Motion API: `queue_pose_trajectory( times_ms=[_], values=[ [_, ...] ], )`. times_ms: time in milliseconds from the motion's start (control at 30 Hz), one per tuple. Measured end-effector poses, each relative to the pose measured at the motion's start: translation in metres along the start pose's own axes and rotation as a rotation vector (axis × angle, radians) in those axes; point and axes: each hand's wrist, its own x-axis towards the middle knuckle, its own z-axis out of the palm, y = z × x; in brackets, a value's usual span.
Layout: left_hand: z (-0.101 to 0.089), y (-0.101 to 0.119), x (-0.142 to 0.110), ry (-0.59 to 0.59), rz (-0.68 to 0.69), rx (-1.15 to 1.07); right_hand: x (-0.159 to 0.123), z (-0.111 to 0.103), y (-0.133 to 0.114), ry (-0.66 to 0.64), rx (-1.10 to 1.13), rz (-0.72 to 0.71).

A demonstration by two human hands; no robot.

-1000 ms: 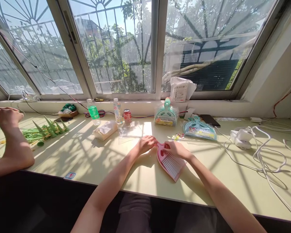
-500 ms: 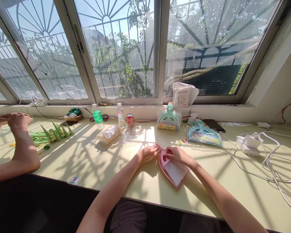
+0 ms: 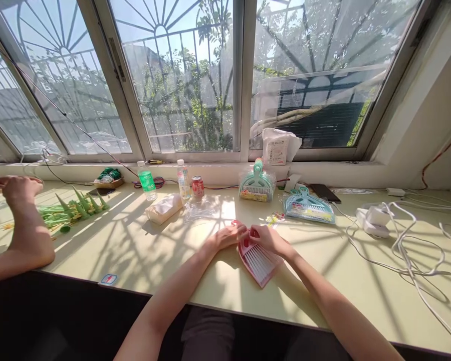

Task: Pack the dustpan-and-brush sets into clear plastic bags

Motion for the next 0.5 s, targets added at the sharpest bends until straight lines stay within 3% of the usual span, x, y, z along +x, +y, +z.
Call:
queue_pose_trajectory(
  times_ms=[300,500],
  values=[
    [0.015,-0.012,-0.001,-0.043,0.119,0.117,0.001,-0.002,0.0,-0.008,-0.027,-0.01],
    [0.013,-0.013,-0.006,-0.012,0.054,0.013,0.004,0.004,-0.001,0.026,-0.061,0.003]
  ],
)
